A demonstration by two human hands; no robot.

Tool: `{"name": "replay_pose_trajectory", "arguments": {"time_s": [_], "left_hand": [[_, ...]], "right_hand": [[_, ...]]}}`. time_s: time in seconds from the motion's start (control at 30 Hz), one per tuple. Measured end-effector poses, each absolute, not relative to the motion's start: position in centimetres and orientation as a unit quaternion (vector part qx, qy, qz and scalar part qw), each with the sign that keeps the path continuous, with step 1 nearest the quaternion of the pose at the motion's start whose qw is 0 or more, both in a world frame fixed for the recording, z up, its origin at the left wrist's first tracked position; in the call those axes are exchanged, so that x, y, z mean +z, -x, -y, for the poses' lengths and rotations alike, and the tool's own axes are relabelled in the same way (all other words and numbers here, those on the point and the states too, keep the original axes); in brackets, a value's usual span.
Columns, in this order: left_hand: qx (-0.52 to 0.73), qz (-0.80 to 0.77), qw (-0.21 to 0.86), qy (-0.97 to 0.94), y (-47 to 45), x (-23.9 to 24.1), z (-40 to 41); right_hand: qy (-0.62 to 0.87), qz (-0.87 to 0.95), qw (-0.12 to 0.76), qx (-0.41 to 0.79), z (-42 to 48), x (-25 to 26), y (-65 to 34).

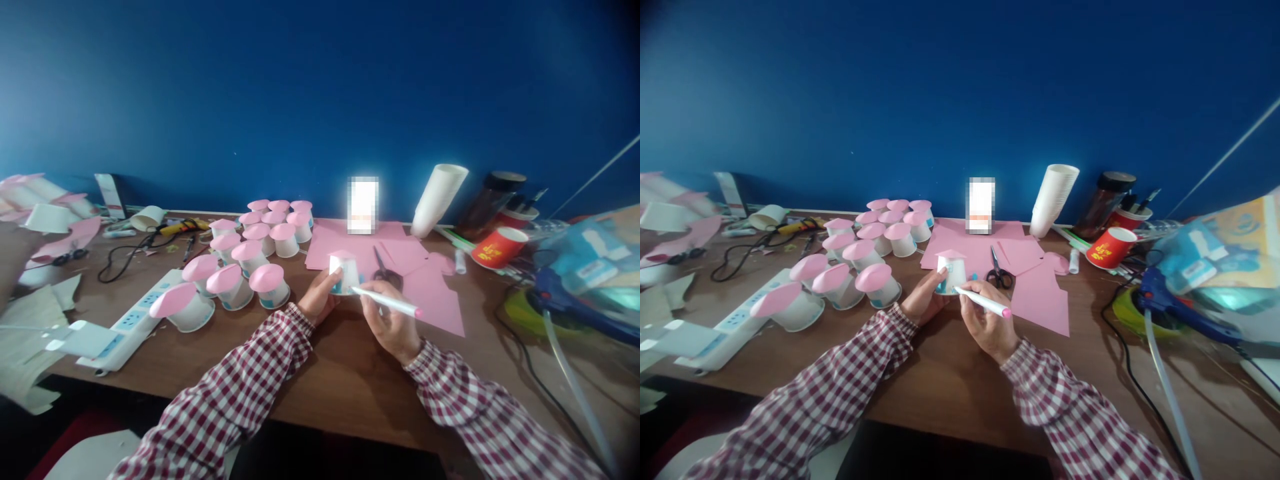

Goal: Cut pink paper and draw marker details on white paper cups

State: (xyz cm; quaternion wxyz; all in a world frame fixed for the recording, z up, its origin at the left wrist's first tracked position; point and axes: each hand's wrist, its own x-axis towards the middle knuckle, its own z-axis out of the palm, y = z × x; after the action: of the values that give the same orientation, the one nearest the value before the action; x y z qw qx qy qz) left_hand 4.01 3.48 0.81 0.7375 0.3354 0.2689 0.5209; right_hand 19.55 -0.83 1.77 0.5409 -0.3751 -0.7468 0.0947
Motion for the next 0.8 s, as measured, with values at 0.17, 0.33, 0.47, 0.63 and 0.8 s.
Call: {"name": "replay_pose_trajectory", "arguments": {"time_s": [0.17,0.33,0.47,0.63,0.8], "left_hand": [[0.522,-0.279,0.733,-0.336,-4.06,0.69,-3.52],[0.521,-0.272,0.732,-0.344,-4.03,0.66,-3.54],[0.524,-0.262,0.73,-0.351,-4.01,0.7,-3.51],[0.524,-0.268,0.726,-0.356,-3.99,0.67,-3.52],[0.524,-0.262,0.727,-0.357,-3.99,0.55,-3.57]], "right_hand": [[0.376,0.753,0.531,0.094,0.81,1.67,-19.58],[0.371,0.755,0.532,0.091,0.79,1.65,-19.58],[0.371,0.755,0.533,0.09,0.81,1.77,-19.57],[0.373,0.755,0.532,0.088,0.82,1.75,-19.57],[0.369,0.759,0.529,0.085,0.76,1.67,-19.59]]}}
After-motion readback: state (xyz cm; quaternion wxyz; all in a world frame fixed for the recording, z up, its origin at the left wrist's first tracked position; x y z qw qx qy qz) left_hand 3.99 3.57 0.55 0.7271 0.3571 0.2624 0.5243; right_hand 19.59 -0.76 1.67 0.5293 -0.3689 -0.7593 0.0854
